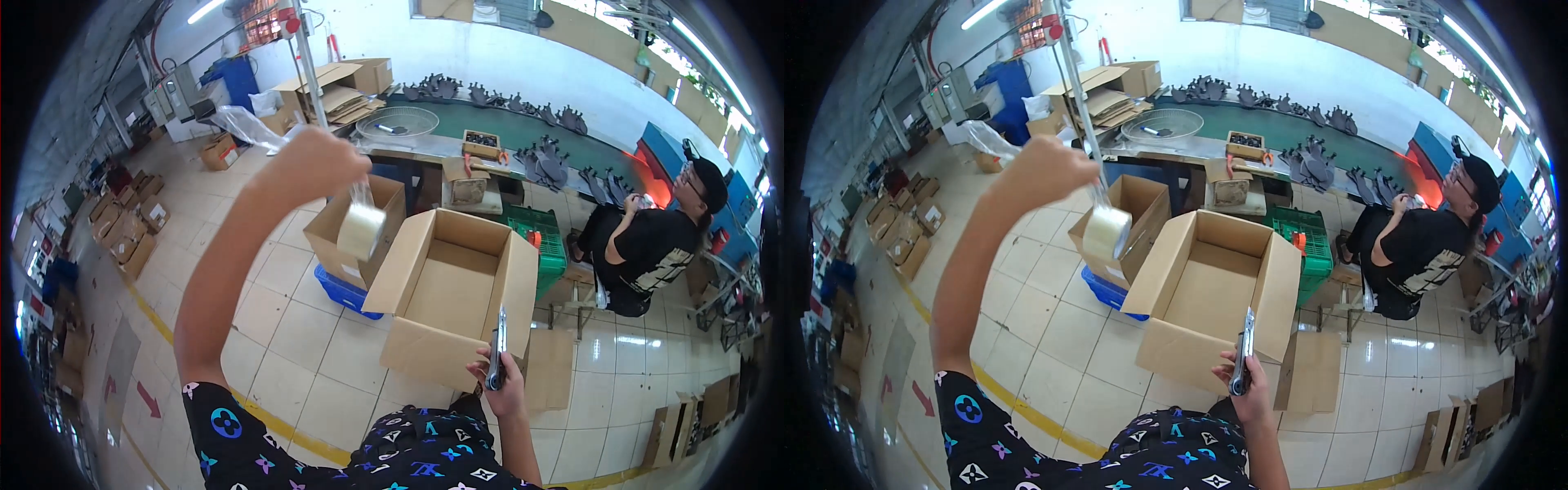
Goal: Prepare and use a tape dispenser to seal cardboard boxes in a manufacturing environment.
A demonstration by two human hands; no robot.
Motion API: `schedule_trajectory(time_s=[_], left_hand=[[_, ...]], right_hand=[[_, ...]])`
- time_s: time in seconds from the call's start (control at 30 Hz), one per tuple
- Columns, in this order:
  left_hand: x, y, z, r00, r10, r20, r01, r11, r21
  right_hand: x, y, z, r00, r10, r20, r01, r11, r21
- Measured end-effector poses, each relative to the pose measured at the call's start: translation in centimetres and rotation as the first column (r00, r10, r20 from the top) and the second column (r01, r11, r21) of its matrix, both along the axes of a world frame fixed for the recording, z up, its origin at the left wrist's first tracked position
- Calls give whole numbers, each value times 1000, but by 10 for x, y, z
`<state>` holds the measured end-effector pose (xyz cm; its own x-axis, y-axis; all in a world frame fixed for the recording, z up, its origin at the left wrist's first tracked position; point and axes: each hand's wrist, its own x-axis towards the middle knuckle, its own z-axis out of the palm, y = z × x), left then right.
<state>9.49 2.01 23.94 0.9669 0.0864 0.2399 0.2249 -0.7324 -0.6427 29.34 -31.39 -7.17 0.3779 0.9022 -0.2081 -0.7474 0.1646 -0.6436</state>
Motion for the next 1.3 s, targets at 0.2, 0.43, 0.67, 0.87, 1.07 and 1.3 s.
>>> schedule_trajectory(time_s=[0.2,0.43,0.67,0.87,1.07,1.3], left_hand=[[22,47,44,977,65,205,-48,995,-89],[44,80,32,854,42,518,-83,995,55],[66,17,29,833,-15,554,14,1000,5],[69,-27,18,847,-113,520,93,994,64],[68,-75,7,848,-215,484,191,977,99],[33,-120,5,876,-431,216,390,897,206]], right_hand=[[9,-27,-15,986,-167,-17,167,985,-32],[20,-44,-42,976,-203,-81,198,977,-74],[16,-49,-25,967,-249,-60,247,968,-37],[20,-45,-8,982,-190,-6,189,980,-62],[27,-41,11,987,-137,90,137,991,-4],[15,-19,45,975,-143,169,98,963,250]])
